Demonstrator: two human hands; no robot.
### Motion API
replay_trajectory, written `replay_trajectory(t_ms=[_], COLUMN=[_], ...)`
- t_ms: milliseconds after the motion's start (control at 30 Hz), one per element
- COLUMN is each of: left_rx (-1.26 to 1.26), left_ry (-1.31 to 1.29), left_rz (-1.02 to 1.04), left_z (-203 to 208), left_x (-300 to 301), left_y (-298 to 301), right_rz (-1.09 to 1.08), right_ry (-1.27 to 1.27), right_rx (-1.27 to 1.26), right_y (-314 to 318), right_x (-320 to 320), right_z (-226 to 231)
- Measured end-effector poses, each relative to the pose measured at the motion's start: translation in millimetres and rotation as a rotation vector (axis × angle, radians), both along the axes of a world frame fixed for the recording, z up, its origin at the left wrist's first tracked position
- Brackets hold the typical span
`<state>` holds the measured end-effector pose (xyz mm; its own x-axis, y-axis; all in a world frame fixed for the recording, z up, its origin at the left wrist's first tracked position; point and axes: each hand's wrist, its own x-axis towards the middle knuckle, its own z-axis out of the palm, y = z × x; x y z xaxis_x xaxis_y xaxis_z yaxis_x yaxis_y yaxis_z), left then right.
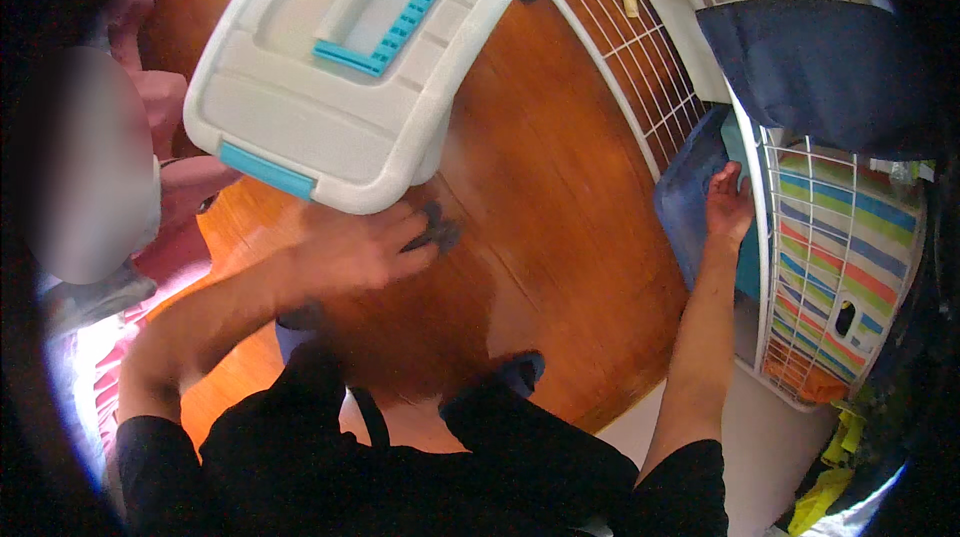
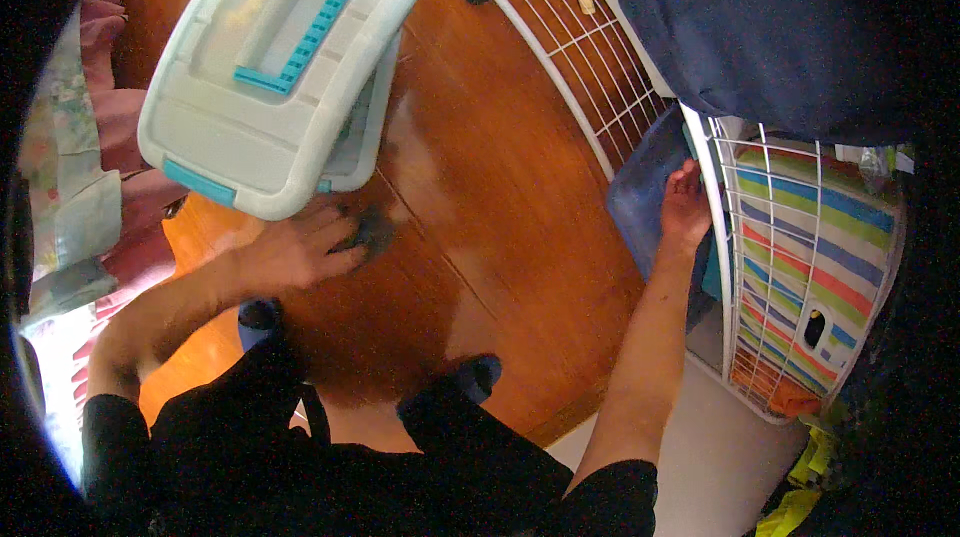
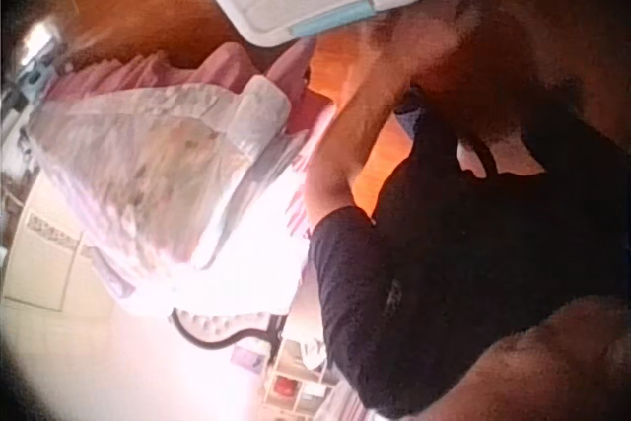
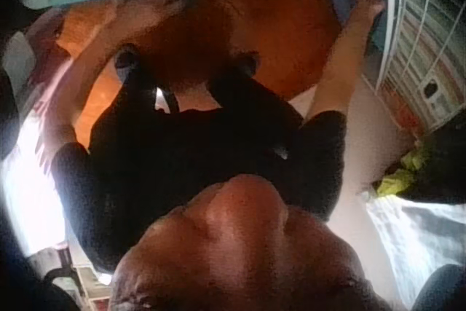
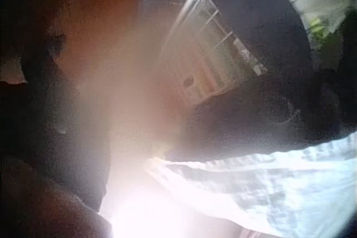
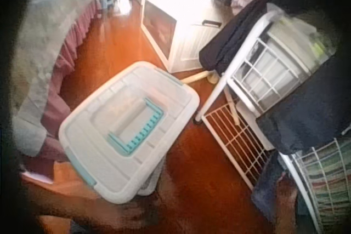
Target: The person sits on the floor and wipes the exterior of two plastic storage containers with a cloth. They rotate the containers to clean all sides and then place them on the floor.
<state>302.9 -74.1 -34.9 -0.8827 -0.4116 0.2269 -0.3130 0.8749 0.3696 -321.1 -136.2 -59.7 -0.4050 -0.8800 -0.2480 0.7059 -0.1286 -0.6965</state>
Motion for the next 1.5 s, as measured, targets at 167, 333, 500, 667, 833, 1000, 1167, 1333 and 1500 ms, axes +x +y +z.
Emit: replay_trajectory(t_ms=[167,333,500,667,833,1000,1167,1333,1500], left_rx=[1.233,1.862,1.872,1.937,1.869,1.808,1.839,1.798,1.795], left_ry=[0.168,0.891,1.049,1.141,1.058,0.925,0.926,0.98,0.913], left_rz=[0.753,1.1,1.124,0.92,0.67,0.873,0.938,0.989,0.989], left_z=[4,-16,-32,-48,-42,-24,-22,-16,-11], left_x=[32,50,44,31,14,9,17,22,21], left_y=[37,25,5,-35,-75,-52,-27,-16,-10], right_rz=[-0.169,-0.363,-0.206,0.093,0.025,-0.04,-0.108,-0.186,-0.245], right_ry=[0.011,0.312,2.054,2.682,2.812,2.882,2.74,2.341,1.542], right_rx=[-0.14,0.018,0.721,1.013,0.982,0.926,0.838,0.63,0.297], right_y=[-10,-20,-21,-11,5,10,-14,-29,-6], right_x=[-39,-73,-93,-113,-92,-40,-24,-44,-45], right_z=[-8,1,4,6,16,39,40,25,11])
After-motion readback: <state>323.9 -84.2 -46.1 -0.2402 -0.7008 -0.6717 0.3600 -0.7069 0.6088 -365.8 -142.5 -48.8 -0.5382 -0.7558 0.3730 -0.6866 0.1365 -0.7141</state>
